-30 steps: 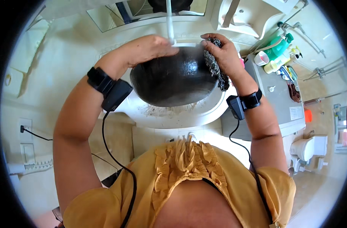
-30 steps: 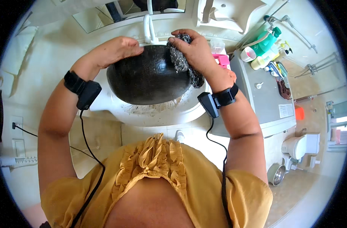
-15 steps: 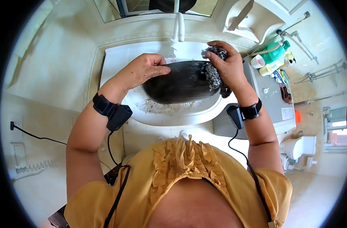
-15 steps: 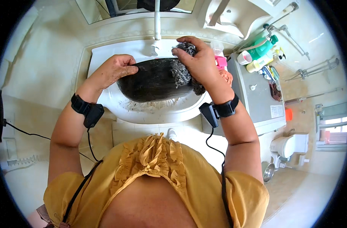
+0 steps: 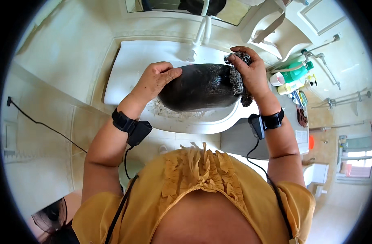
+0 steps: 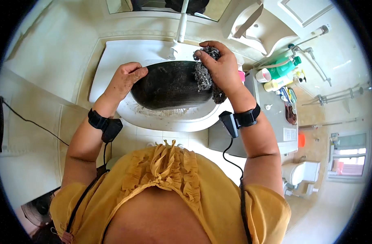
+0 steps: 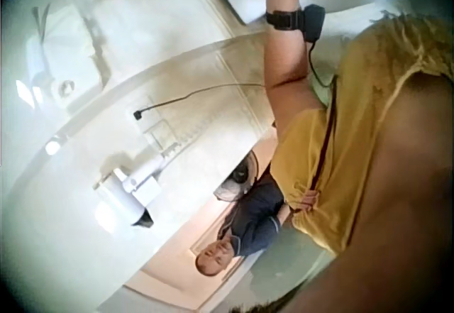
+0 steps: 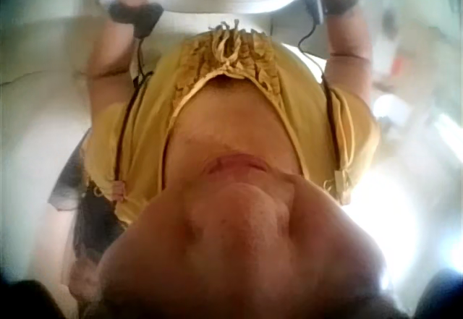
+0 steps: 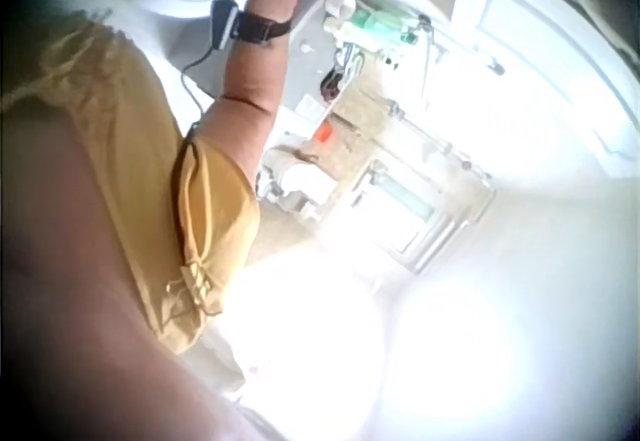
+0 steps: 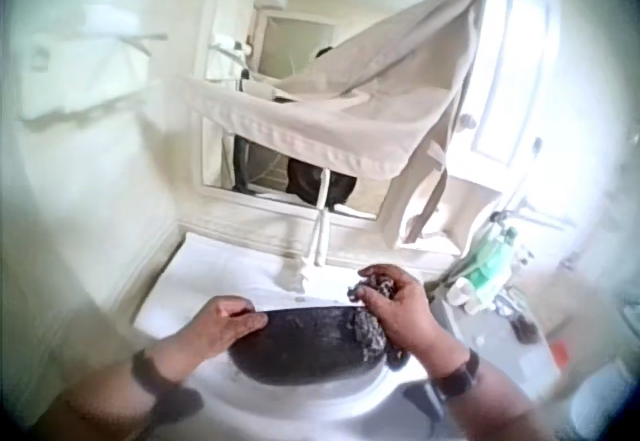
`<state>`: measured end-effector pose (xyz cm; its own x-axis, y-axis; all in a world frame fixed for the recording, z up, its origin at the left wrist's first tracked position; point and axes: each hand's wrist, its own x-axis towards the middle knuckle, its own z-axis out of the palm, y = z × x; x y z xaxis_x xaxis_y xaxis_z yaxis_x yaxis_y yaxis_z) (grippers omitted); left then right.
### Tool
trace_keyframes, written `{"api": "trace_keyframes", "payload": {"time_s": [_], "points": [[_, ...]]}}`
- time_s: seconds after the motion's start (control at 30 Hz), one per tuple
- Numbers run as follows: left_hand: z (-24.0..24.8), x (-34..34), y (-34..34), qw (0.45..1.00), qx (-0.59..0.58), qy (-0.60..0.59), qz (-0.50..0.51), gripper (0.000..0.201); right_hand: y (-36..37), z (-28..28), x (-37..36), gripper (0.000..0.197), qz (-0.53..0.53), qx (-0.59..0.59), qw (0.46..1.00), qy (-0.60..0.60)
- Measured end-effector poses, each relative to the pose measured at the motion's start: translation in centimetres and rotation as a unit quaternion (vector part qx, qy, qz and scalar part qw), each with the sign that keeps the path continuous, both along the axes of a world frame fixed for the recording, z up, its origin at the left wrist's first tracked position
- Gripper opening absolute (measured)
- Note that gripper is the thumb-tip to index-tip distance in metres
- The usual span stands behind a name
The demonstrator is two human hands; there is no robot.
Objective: The person scrubs the exterior and interior of a pan under running water in a sink using a scourer, turning and tilting the pan to reach different sections.
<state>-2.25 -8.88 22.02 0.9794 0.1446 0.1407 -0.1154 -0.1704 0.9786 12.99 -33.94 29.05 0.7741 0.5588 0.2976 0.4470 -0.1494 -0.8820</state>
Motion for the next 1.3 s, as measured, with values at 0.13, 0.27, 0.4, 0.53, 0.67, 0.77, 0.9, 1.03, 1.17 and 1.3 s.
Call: {"api": "trace_keyframes", "payload": {"time_s": [0.13, 0.27, 0.4, 0.53, 0.67, 0.77, 0.9, 1.03, 1.17, 1.3], "points": [[1.5, -0.2, -2.5, 0.988, 0.116, 0.031, 0.097, 0.044, -1.2, -1.6, 1.6, 0.03, 0.01, -0.005, 0.999, 0.031], [2.7, 1.3, -3.0, 0.982, 0.128, 0.022, 0.136, 0.055, -1.6, -2.2, 4.0, 0.034, 0.03, 0.006, 0.999, -0.039], [8.7, 4.6, -4.1, 0.982, 0.147, 0.06, 0.099, 0.055, -3.0, -1.3, 7.7, 0.04, 0.013, 0.028, 0.999, 0.015], [12.2, 8.1, -4.5, 0.991, 0.062, 0.093, 0.076, 0.049, -3.3, -3.8, 14.0, 0.04, 0.08, -0.035, 0.886, -0.456], [11.8, 9.6, -2.9, 0.969, 0.083, 0.189, 0.136, 0.051, -1.1, -1.0, 9.5, 0.041, 0.056, 0.035, 0.982, 0.179], [11.0, 11.2, -3.3, 0.983, 0.054, 0.151, 0.094, 0.048, -1.4, -2.9, 12.1, 0.04, 0.043, 0.038, 0.981, 0.186], [10.8, 13.1, -2.1, 0.977, 0.024, 0.195, 0.082, 0.044, -0.3, -3.3, 13.6, 0.039, 0.059, 0.013, 0.993, 0.101], [12.3, 15.6, -4.6, 0.97, 0.128, 0.188, 0.082, 0.045, -2.1, -6.2, 21.0, 0.038, 0.056, -0.037, 0.998, 0.012], [6.8, 18.5, 2.3, 0.913, 0.388, 0.007, 0.129, 0.061, -2.1, -8.0, 22.0, 0.048, 0.001, -0.128, 0.992, -0.02], [5.7, 18.8, -2.7, 0.947, 0.28, 0.044, 0.153, 0.075, -3.8, -8.9, 22.5, 0.062, -0.009, 0.023, 0.991, 0.129]]}}
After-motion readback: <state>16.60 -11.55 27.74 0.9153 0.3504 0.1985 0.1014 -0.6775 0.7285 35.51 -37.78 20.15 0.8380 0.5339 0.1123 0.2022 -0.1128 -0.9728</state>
